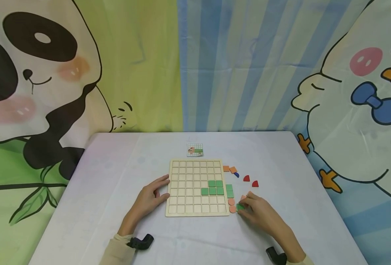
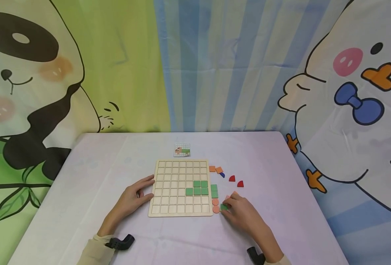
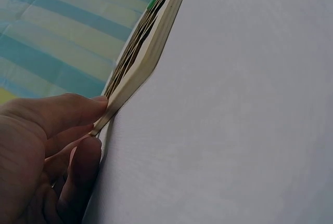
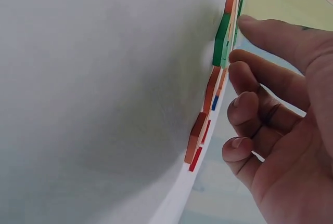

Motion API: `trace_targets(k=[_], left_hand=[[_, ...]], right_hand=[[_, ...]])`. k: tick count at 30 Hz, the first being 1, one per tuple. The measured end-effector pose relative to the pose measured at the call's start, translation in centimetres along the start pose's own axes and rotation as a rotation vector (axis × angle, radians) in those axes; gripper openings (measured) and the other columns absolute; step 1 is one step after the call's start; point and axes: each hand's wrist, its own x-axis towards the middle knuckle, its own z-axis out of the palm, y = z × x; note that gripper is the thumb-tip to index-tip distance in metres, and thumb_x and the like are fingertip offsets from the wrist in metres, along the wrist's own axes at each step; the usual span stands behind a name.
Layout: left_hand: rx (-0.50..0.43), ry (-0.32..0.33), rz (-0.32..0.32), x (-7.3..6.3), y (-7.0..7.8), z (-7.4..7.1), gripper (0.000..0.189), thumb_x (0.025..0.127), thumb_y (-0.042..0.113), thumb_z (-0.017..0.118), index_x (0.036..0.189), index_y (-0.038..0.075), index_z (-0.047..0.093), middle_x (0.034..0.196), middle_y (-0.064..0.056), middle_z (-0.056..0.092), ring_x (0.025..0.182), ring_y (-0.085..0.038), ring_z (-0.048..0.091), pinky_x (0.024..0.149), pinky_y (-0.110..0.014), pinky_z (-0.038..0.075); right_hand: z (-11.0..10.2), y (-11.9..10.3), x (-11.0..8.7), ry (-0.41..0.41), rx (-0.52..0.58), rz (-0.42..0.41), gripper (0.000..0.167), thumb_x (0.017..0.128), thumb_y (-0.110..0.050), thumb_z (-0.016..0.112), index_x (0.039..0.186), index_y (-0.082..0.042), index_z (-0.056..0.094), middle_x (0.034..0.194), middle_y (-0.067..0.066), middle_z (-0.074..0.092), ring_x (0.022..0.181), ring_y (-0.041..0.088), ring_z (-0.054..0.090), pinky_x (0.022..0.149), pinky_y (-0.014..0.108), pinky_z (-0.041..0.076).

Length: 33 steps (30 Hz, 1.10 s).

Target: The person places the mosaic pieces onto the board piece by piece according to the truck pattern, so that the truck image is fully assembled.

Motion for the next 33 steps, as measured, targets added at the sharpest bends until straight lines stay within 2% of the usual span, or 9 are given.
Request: trace_targets(k=[2, 6, 10, 19, 33], left_hand=[[0.003, 0.002, 0.008, -0.02, -0.01, -0.01, 0.056, 0.092, 0.017, 0.083, 0.145, 0.009, 0.065, 0.161, -0.008, 0.056, 0.062, -0.001, 0.045, 0.058, -0.022, 0.041], [0.019, 0.000, 0.005, 0.00, 0.06, -0.04, 0.056, 0.092, 0.017, 0.084, 0.145, 0.009, 0.066, 0.160, -0.007, 0.056, 0.062, 0.000, 0.046, 0.058, -0.021, 0.041], [0.015, -0.006, -0.015, -0.01, 0.07, -0.11, 0.057, 0.091, 0.017, 0.084, 0.145, 0.010, 0.066, 0.161, -0.005, 0.056, 0.062, -0.001, 0.046, 0.058, -0.021, 0.042], [0.010, -0.012, -0.024, -0.07, 0.09, -0.12, 0.057, 0.092, 0.018, 0.083, 0.145, 0.011, 0.065, 0.162, -0.004, 0.055, 0.063, -0.001, 0.046, 0.059, -0.021, 0.042], [-0.013, -0.006, -0.015, -0.05, -0.06, -0.11, 0.057, 0.092, 0.017, 0.084, 0.145, 0.010, 0.065, 0.161, -0.003, 0.056, 0.066, -0.001, 0.049, 0.061, -0.021, 0.044]], right_hand=[[0.01, 0.05, -0.29, 0.000, 0.002, 0.014, 0.024, 0.081, -0.020, 0.093, 0.100, -0.013, 0.080, 0.086, -0.010, 0.056, 0.080, 0.005, 0.052, 0.071, 0.019, 0.048], [0.03, 0.11, -0.48, -0.035, -0.003, 0.092, 0.029, 0.081, -0.021, 0.093, 0.106, -0.013, 0.081, 0.090, -0.010, 0.060, 0.084, 0.007, 0.054, 0.076, 0.022, 0.052], [0.01, 0.15, -0.44, -0.069, -0.012, 0.146, 0.031, 0.082, -0.023, 0.092, 0.110, -0.013, 0.082, 0.095, -0.011, 0.064, 0.085, 0.006, 0.054, 0.079, 0.025, 0.055], [0.02, 0.20, -0.57, -0.084, -0.008, 0.178, 0.033, 0.081, -0.023, 0.093, 0.111, -0.013, 0.082, 0.096, -0.010, 0.066, 0.084, 0.007, 0.054, 0.078, 0.025, 0.054], [0.00, 0.18, -0.49, -0.084, -0.001, 0.204, 0.028, 0.080, -0.021, 0.093, 0.105, -0.014, 0.082, 0.089, -0.011, 0.063, 0.082, 0.007, 0.054, 0.075, 0.025, 0.052]])
